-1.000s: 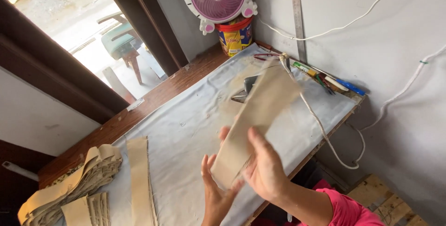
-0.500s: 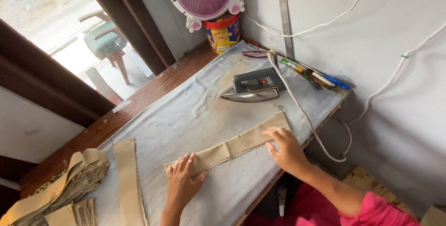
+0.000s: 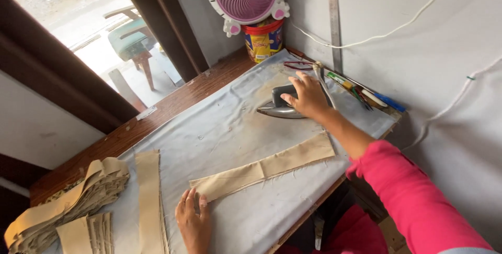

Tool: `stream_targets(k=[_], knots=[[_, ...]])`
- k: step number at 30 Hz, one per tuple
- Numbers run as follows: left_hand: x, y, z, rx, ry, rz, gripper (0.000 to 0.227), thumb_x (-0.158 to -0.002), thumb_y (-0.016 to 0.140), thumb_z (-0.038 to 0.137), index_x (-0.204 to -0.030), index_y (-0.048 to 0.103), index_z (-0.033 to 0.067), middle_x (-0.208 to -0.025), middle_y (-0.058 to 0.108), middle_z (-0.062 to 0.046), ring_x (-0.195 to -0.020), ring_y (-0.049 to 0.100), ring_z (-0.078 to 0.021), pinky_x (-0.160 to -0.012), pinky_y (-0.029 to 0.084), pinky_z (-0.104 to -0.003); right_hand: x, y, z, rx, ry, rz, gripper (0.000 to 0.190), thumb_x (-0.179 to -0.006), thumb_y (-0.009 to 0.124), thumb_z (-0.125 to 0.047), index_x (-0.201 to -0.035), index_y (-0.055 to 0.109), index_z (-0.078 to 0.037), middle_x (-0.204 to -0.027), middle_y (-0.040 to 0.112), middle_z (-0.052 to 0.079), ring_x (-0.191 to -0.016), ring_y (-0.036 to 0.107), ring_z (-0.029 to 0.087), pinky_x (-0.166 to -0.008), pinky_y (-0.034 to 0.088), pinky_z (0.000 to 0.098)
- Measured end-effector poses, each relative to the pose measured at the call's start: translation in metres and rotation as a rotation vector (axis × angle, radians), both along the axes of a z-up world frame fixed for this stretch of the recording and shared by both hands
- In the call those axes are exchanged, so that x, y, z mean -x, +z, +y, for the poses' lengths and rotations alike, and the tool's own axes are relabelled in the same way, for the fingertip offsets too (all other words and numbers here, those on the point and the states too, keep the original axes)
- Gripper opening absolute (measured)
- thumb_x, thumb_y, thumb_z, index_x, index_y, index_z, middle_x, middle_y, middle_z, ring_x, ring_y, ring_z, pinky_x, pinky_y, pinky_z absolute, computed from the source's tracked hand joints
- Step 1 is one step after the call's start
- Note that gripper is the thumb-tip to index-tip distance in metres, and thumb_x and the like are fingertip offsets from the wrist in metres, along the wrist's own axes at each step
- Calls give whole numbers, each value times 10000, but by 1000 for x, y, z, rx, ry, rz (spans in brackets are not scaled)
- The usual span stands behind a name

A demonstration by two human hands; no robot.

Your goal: The person irons several beige fabric strips one at a time on a covered ironing table. They pick up each strip, place it on the table, press it with an electric iron, and set it aside before moving to the next piece.

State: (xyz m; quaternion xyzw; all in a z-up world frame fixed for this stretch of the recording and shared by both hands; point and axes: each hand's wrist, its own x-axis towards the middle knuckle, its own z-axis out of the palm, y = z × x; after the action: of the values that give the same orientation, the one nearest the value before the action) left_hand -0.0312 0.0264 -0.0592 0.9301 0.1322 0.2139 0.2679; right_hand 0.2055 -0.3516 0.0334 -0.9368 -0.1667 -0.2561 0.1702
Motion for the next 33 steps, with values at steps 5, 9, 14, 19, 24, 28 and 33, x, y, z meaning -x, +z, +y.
stream_targets(k=[5,9,14,19,24,28,33], knots=[[-2,7,-2,138,94,-122,364,-873,526,270,-1168,595,70,-1260,544,-140,-1192,465,-299,-1019,343,-420,-23,37,32,140,-101,584,620,-738,585,-662,-1006,480,-113,-1060,511,116,-931,535,334,-699,430,438],[-1,20,-6,235,109,-23,371,-889,492,294,-1175,589,79,-1292,522,-114,-1229,434,-275,-1022,338,-424,-31,13,48,473,-21,484,663,-746,554,-708,-990,554,-91,-898,664,125,-826,632,327,-648,472,423],[2,32,-9,246,114,56,390,-893,472,310,-1187,584,80,-1315,501,-113,-1258,402,-280,-1042,310,-438,-13,50,59,485,-21,755,619,-774,548,-665,-1021,528,-97,-1049,653,129,-973,606,323,-718,455,414],[3,28,-7,302,123,48,391,-899,455,316,-1199,575,95,-1333,478,-114,-1272,382,-274,-1046,303,-437,0,59,64,424,-26,712,597,-750,547,-674,-934,573,-106,-1009,655,135,-954,600,335,-722,445,441],[6,26,-6,302,127,47,381,-901,451,294,-1189,580,79,-1326,487,-110,-1271,385,-269,-1056,295,-428,41,88,110,473,101,645,596,-761,478,-709,-914,573,-141,-941,673,102,-881,625,301,-674,454,425],[1,19,-5,273,135,8,373,-900,464,293,-1184,581,81,-1319,489,-112,-1259,396,-269,-1038,317,-429,69,94,141,550,297,569,542,-808,496,-667,-908,574,-140,-858,665,96,-756,639,269,-624,495,400],[2,16,-6,226,146,1,360,-879,483,225,-1199,568,83,-1322,488,-115,-1256,402,-279,-1051,301,-433,74,23,138,544,307,495,584,-783,518,-711,-846,551,-132,-728,650,99,-634,638,311,-534,488,431]])
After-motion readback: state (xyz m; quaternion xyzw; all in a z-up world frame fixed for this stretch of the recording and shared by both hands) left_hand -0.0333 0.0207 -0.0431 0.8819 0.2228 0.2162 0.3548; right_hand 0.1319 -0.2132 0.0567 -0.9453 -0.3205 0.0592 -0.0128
